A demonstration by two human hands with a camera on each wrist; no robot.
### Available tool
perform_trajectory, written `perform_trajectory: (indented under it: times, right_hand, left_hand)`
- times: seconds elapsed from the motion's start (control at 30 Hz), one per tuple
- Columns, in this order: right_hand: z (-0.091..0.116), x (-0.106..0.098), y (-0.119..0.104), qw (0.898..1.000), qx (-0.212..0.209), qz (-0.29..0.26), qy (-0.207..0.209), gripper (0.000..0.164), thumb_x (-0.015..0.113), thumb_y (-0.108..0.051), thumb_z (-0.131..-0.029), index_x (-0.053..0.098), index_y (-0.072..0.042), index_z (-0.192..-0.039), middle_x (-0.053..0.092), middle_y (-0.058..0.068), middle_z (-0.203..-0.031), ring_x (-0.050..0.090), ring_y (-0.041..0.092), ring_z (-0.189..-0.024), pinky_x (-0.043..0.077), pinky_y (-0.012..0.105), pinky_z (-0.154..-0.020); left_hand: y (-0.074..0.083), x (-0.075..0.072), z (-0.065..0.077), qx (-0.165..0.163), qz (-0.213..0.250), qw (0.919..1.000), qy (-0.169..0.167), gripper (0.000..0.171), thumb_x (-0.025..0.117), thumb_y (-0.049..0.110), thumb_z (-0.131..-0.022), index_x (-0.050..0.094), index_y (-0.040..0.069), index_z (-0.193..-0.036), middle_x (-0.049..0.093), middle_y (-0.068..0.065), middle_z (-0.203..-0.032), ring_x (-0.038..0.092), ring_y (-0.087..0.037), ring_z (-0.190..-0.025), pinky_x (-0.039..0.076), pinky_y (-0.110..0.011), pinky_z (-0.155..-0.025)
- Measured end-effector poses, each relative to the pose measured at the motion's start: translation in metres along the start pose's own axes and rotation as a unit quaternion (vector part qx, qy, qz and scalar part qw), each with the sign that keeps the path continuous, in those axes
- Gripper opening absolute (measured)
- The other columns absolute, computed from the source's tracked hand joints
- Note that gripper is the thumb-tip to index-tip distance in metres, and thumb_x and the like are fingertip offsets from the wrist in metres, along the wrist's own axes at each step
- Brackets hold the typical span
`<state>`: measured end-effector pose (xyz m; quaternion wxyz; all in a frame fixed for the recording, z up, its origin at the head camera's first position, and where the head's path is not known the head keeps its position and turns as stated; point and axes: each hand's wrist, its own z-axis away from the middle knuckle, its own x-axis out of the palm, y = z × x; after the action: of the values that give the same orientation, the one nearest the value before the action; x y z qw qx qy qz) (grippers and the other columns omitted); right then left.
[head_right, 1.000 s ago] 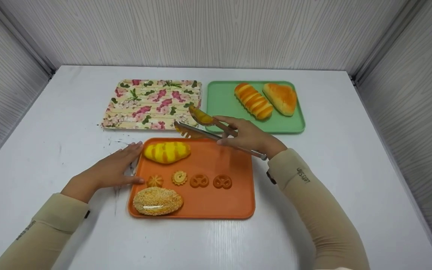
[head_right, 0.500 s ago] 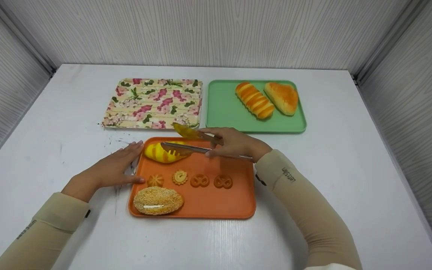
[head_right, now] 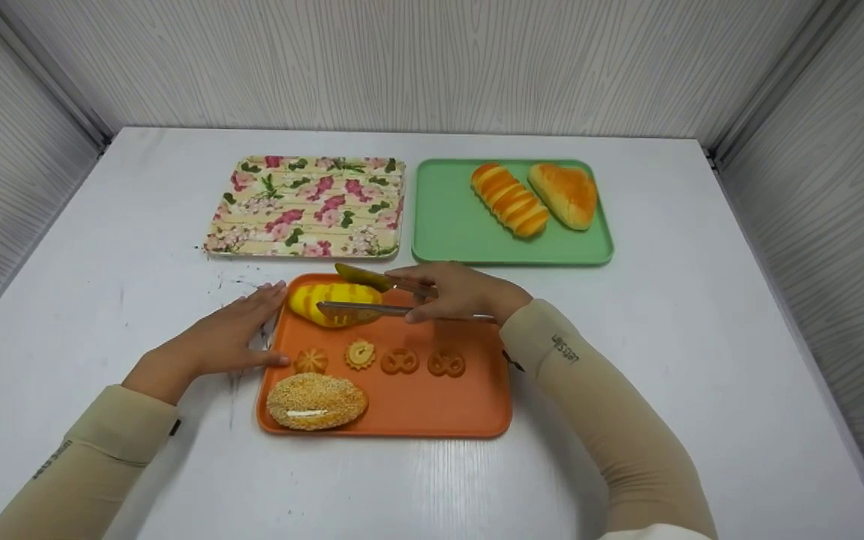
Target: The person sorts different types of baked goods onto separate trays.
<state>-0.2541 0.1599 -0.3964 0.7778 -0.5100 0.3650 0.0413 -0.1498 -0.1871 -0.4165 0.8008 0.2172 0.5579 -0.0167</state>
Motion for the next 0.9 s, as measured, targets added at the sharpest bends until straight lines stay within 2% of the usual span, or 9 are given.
perform_trajectory:
  times: [0.17,0.3,0.4,0.53,0.63,0.73,0.77,0.83,0.9]
  right_hand:
    - [0.001,0.001,-0.001,1.000,-0.004,0.015,0.004,0.062,0.067,-0.033,-0.089,0.041,-0.036,-0.145,0.061,-0.003,-0.106,0.052,0.021,-0.085,0.042,0.038,-0.070]
    - [0.003,0.002,-0.002,1.000,-0.001,-0.002,0.007,0.059,0.066,-0.033,-0.090,0.042,-0.038,-0.144,0.059,-0.003,-0.118,0.051,0.022,-0.088,0.042,0.039,-0.072]
    - [0.005,0.003,-0.002,1.000,-0.003,-0.003,0.011,0.057,0.064,-0.033,-0.091,0.042,-0.038,-0.144,0.058,-0.002,-0.120,0.048,0.022,-0.084,0.040,0.039,-0.071]
    - [0.007,0.002,-0.001,1.000,0.000,0.003,0.022,0.056,0.063,-0.032,-0.092,0.042,-0.038,-0.144,0.058,-0.001,-0.107,0.043,0.020,-0.075,0.038,0.038,-0.068]
    - [0.010,0.000,-0.002,0.999,0.007,-0.022,0.032,0.056,0.063,-0.031,-0.093,0.042,-0.038,-0.144,0.050,0.003,-0.078,0.039,0.021,-0.063,0.038,0.037,-0.063]
    - [0.013,-0.004,-0.001,0.998,0.010,-0.045,0.050,0.055,0.063,-0.034,-0.092,0.043,-0.037,-0.143,0.049,0.004,-0.073,0.039,0.021,-0.058,0.039,0.036,-0.059]
    - [0.014,-0.005,-0.001,0.997,0.009,-0.046,0.058,0.055,0.063,-0.035,-0.092,0.043,-0.037,-0.143,0.051,0.004,-0.073,0.041,0.021,-0.059,0.040,0.035,-0.058]
    - [0.016,-0.008,0.002,0.996,0.006,-0.040,0.076,0.054,0.063,-0.038,-0.092,0.044,-0.037,-0.143,0.060,0.003,-0.092,0.047,0.020,-0.065,0.041,0.035,-0.059]
    - [0.018,-0.011,0.005,0.995,0.005,-0.046,0.088,0.054,0.062,-0.037,-0.092,0.044,-0.037,-0.143,0.062,0.008,-0.101,0.049,0.022,-0.065,0.043,0.038,-0.057]
  left_hand:
    - [0.001,-0.002,0.000,0.000,0.003,1.0000,0.000,0.103,0.065,0.057,-0.082,0.010,0.006,-0.153,0.006,-0.006,-0.159,0.004,-0.025,-0.144,0.009,-0.044,-0.115]
    - [0.001,-0.002,0.001,0.004,0.002,1.0000,0.002,0.103,0.065,0.056,-0.083,0.011,0.005,-0.153,0.007,-0.007,-0.159,0.005,-0.026,-0.144,0.009,-0.044,-0.115]
    - [0.000,-0.001,0.001,0.003,-0.004,1.0000,-0.002,0.103,0.064,0.058,-0.083,0.010,0.006,-0.153,0.006,-0.007,-0.159,0.004,-0.025,-0.144,0.009,-0.044,-0.115]
    - [0.000,-0.001,0.000,0.004,-0.004,1.0000,-0.002,0.104,0.064,0.059,-0.082,0.010,0.006,-0.153,0.006,-0.007,-0.159,0.005,-0.026,-0.144,0.011,-0.045,-0.115]
    - [0.000,-0.001,0.000,0.005,-0.002,1.0000,0.002,0.104,0.064,0.058,-0.082,0.010,0.005,-0.153,0.007,-0.008,-0.159,0.006,-0.027,-0.144,0.011,-0.046,-0.115]
    - [0.000,-0.001,0.001,0.007,-0.002,0.9999,0.007,0.104,0.064,0.059,-0.082,0.010,0.005,-0.153,0.007,-0.008,-0.159,0.006,-0.027,-0.144,0.012,-0.045,-0.115]
    - [0.000,-0.001,0.001,0.007,-0.003,0.9999,0.008,0.104,0.064,0.059,-0.082,0.010,0.006,-0.153,0.006,-0.007,-0.159,0.006,-0.026,-0.144,0.011,-0.044,-0.115]
    - [0.000,-0.001,0.001,0.008,-0.002,0.9999,0.011,0.104,0.064,0.059,-0.082,0.010,0.006,-0.153,0.007,-0.007,-0.159,0.006,-0.026,-0.144,0.012,-0.044,-0.115]
    - [0.000,0.000,0.001,0.011,-0.001,0.9998,0.014,0.104,0.065,0.059,-0.081,0.011,0.005,-0.153,0.008,-0.008,-0.159,0.006,-0.027,-0.144,0.012,-0.045,-0.115]
